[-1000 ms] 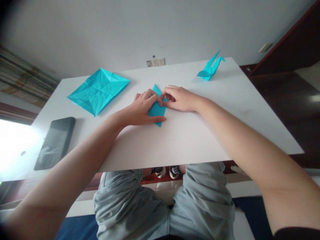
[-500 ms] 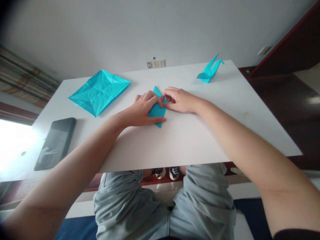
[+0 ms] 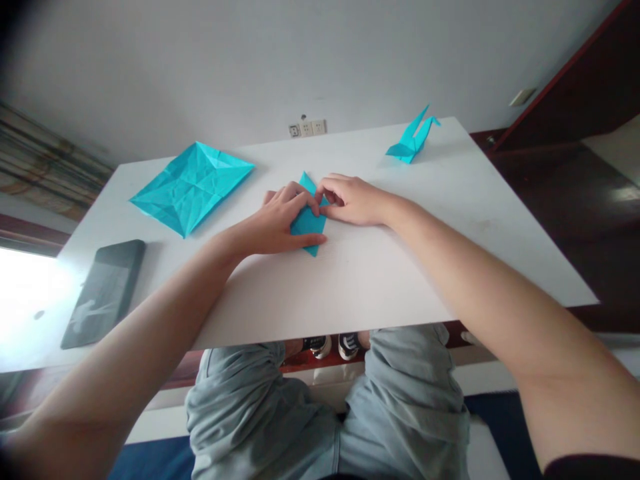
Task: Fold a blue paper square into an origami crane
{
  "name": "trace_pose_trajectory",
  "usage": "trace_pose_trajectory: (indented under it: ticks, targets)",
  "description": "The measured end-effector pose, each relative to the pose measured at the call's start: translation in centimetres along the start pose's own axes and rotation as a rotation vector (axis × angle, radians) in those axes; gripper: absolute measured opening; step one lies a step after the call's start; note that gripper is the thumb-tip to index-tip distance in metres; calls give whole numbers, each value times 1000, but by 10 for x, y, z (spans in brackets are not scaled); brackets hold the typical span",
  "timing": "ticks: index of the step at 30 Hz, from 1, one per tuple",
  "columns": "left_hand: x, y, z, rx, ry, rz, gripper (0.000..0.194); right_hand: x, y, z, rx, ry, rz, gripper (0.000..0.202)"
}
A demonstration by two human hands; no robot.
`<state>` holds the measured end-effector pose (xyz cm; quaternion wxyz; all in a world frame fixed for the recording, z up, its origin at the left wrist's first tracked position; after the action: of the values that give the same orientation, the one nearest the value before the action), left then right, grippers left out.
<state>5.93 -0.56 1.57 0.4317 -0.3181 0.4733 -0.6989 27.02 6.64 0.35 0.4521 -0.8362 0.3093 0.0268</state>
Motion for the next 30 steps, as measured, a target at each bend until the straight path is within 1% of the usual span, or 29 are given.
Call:
trace_pose_trajectory:
  ticks: [16,30]
  targets:
    - [-1,1,-2,10,3,14,52,0,3,3,4,11,4,13]
    - [-1,2,-5,8,13,23,51,-2,2,-4,35,52,-9,14]
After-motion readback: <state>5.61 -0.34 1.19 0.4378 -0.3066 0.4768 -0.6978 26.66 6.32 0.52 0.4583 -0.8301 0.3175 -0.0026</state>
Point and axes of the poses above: each hand's wrist, its own x-axis away from the middle knuckle, its own y-axis out of the palm, z = x × y, the point moved 4 cm from there along -x, towards the middle knuckle, and after that the axes turned 10 degrees about -y, right-handed, at the moved point
